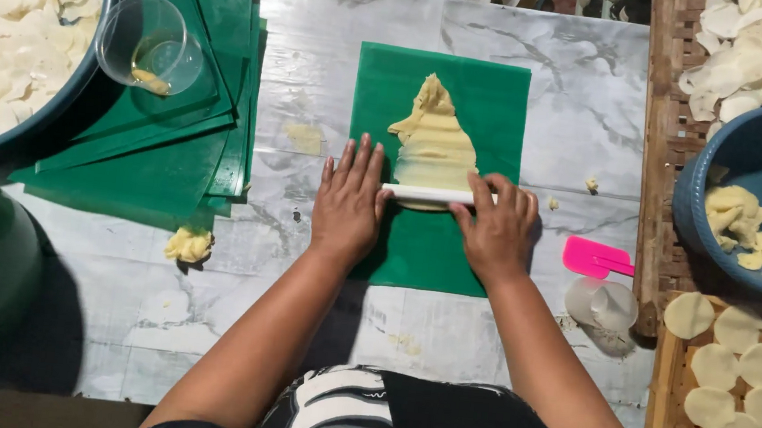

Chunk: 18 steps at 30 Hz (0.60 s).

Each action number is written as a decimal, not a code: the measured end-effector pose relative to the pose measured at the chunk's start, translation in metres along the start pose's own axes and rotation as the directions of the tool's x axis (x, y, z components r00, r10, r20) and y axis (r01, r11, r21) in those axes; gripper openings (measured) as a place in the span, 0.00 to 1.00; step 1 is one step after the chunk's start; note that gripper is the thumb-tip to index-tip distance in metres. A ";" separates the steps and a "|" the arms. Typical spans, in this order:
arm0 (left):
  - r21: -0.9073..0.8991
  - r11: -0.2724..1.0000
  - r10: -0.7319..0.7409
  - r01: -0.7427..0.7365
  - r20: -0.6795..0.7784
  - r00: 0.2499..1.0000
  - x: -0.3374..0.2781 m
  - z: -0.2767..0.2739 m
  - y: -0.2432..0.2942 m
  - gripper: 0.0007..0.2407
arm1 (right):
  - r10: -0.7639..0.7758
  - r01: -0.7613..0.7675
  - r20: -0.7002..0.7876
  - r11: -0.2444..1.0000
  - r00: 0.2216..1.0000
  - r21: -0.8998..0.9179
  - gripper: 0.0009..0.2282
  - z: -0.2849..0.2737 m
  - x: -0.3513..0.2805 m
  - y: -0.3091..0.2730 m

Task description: Rolling out pieces of dough into thin sheets on a mat using a rolling pin.

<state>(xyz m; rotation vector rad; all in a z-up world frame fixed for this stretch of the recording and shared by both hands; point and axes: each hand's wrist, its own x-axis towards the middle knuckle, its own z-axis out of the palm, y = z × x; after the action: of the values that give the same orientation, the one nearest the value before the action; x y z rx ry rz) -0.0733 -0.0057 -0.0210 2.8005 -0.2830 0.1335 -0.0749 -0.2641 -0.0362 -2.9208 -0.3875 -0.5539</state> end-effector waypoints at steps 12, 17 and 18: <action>0.010 0.995 -0.095 0.095 0.001 0.995 0.005 0.008 -0.001 0.25 | -0.092 0.092 0.009 0.996 0.996 -0.023 0.29 -0.023 0.013 -0.012; 0.019 0.988 -0.154 0.153 0.063 0.986 0.068 -0.003 -0.002 0.26 | 0.120 -0.124 0.317 0.992 0.941 -0.010 0.27 -0.017 0.071 -0.009; 0.026 0.985 -0.175 0.173 0.106 0.979 0.081 -0.003 -0.003 0.27 | 0.149 -0.156 0.366 0.988 0.919 -0.011 0.26 -0.019 0.086 -0.010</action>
<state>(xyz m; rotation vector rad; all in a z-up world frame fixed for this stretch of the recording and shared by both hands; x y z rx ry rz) 0.0063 -0.0159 -0.0089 2.8376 -0.0603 -0.0564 -0.0069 -0.2393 0.0141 -2.9962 -0.1974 0.0215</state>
